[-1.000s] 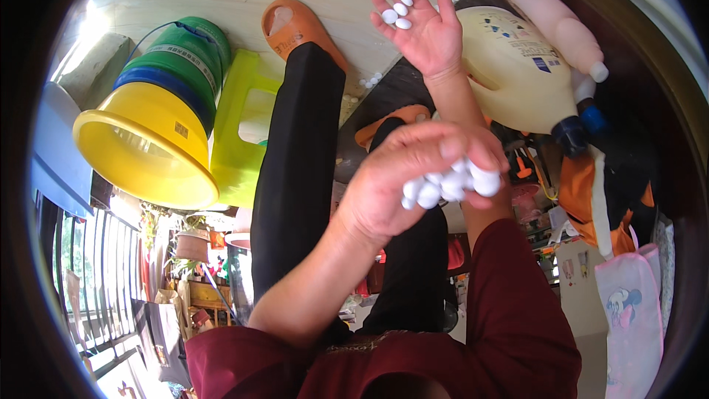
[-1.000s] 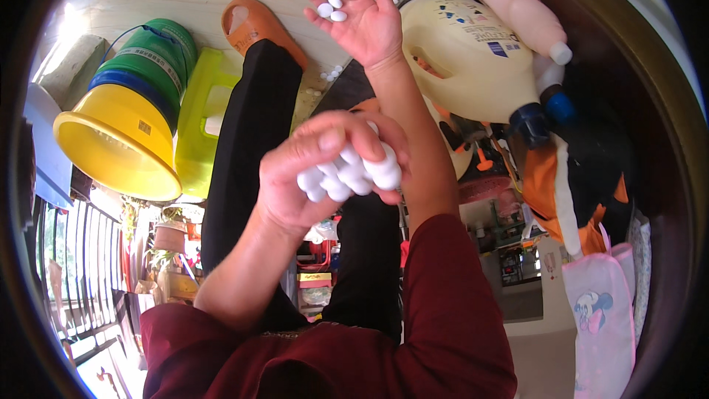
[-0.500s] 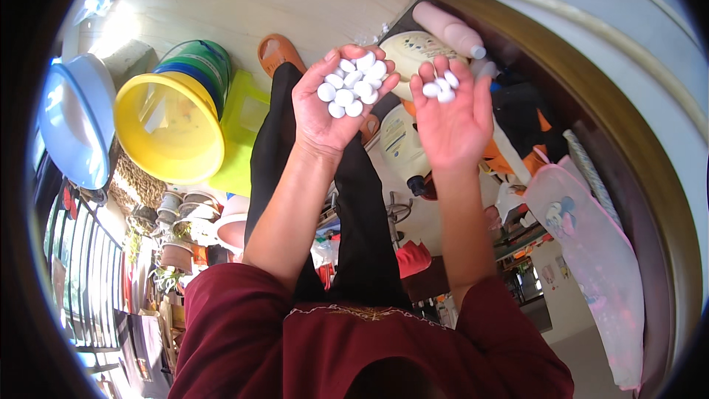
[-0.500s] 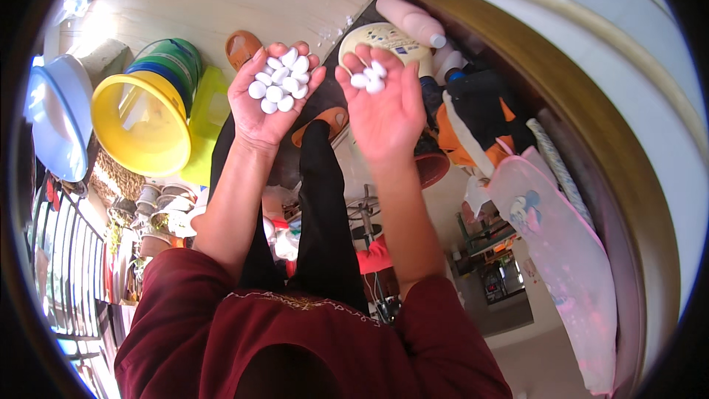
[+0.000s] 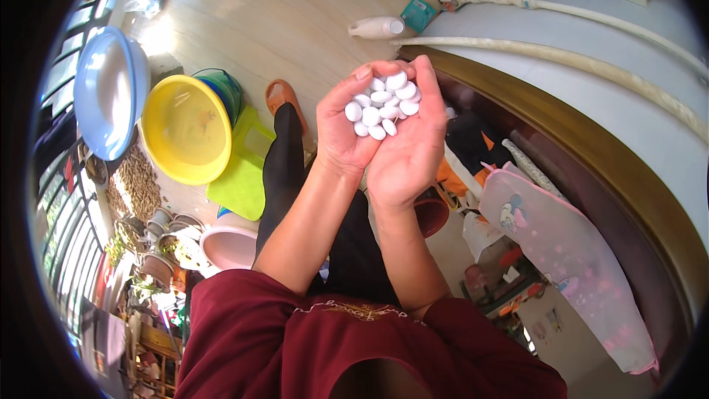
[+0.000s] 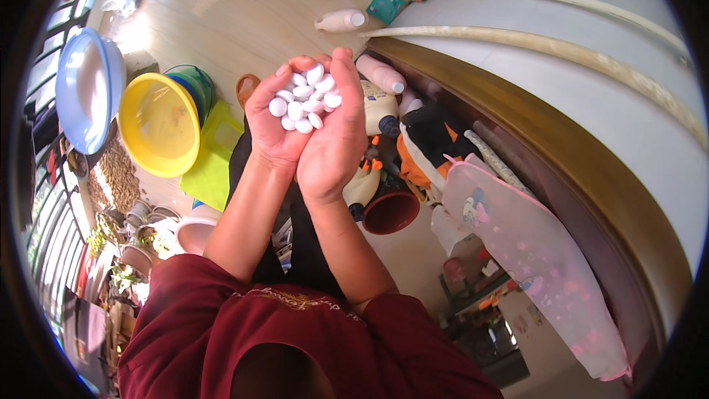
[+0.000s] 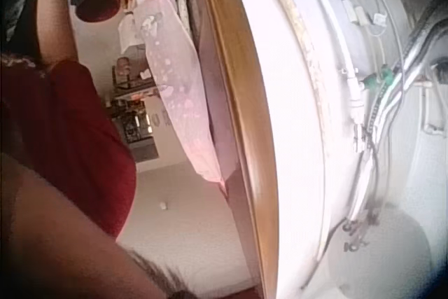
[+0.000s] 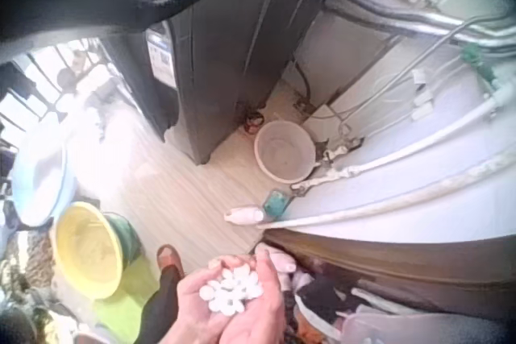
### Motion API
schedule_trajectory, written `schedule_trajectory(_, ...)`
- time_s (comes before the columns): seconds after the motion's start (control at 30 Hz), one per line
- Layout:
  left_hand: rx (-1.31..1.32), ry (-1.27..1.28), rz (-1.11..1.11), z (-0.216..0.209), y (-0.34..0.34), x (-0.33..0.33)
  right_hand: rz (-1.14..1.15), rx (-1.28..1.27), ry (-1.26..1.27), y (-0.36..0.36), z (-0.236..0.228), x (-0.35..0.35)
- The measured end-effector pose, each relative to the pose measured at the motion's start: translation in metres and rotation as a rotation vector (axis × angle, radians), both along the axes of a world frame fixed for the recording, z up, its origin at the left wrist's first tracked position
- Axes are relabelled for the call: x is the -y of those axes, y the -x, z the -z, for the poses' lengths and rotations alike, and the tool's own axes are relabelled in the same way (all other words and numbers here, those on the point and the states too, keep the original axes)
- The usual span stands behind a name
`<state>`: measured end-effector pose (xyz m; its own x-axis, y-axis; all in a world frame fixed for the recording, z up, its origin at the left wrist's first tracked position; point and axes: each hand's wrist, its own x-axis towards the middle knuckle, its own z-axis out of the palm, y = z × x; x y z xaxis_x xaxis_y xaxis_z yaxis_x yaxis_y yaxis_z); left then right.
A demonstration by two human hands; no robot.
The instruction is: The person picks up small white stones from the floor and places them into a small container, then rinses their hands in a basin of water.
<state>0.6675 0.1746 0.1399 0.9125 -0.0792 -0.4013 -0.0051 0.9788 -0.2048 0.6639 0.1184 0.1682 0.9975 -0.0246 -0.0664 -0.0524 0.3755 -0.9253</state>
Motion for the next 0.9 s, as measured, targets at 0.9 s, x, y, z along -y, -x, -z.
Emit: schedule_trajectory(0.9,0.115,-0.214,-0.338,-0.291,0.274,0.066,-0.512,0.872,1.125,0.221,-0.285,0.06)
